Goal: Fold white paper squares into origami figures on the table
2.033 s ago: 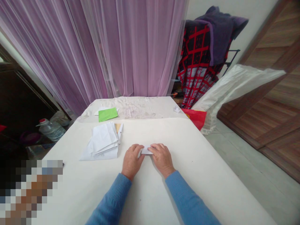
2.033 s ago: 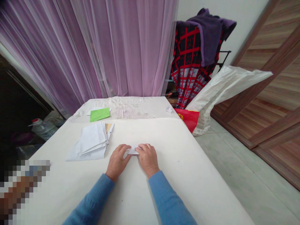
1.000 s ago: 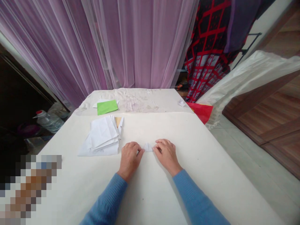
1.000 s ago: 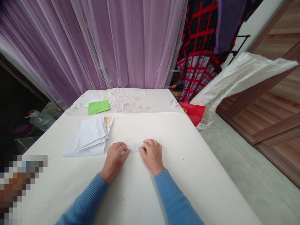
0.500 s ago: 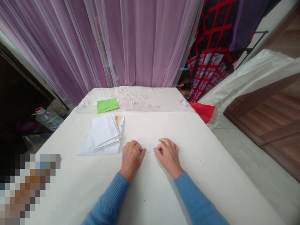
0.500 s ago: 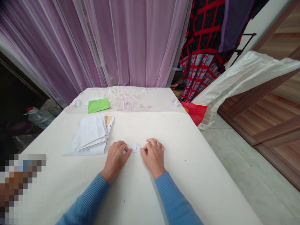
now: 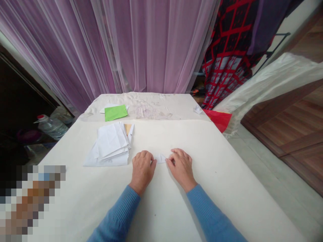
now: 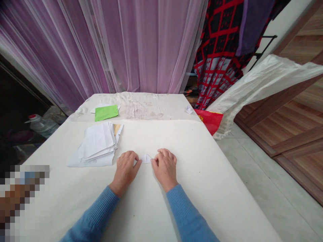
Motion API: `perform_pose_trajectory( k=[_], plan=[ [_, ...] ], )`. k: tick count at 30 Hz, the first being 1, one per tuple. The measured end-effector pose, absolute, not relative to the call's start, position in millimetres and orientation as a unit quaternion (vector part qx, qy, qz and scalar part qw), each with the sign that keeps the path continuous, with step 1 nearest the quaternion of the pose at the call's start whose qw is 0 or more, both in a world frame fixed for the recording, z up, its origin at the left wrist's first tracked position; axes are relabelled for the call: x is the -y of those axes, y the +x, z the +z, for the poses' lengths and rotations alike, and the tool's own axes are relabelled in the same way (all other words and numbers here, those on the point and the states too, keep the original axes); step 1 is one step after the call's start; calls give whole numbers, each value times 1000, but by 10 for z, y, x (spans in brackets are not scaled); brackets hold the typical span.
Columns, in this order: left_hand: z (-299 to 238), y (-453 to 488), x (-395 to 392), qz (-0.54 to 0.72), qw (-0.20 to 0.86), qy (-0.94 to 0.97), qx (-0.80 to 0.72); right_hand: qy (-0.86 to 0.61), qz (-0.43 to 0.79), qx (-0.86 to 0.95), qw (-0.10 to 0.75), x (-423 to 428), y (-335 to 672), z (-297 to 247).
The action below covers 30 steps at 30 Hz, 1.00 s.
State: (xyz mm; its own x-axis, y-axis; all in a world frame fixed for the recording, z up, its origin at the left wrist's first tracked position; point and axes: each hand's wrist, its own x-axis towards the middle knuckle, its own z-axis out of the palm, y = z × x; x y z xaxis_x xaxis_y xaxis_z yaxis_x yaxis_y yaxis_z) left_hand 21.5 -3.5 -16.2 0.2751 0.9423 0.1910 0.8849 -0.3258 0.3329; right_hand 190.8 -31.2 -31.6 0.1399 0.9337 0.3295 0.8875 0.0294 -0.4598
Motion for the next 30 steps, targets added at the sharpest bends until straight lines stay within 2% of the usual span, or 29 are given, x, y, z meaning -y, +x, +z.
perform_pose_trajectory(
  k=[10,16,23,30],
  plan=[
    [-125,153,-4,157,135,800,-563,-701,55,655,275,307,1911,-275],
    [-138,149,14,152,112,826,-531,-700,36,656,281,296,1902,-319],
    [-193,116,9,146,95,847,-503,-642,85,677,350,284,2106,-410],
    [-146,136,20,143,101,845,-505,-651,93,677,331,312,2078,-361]
  ],
)
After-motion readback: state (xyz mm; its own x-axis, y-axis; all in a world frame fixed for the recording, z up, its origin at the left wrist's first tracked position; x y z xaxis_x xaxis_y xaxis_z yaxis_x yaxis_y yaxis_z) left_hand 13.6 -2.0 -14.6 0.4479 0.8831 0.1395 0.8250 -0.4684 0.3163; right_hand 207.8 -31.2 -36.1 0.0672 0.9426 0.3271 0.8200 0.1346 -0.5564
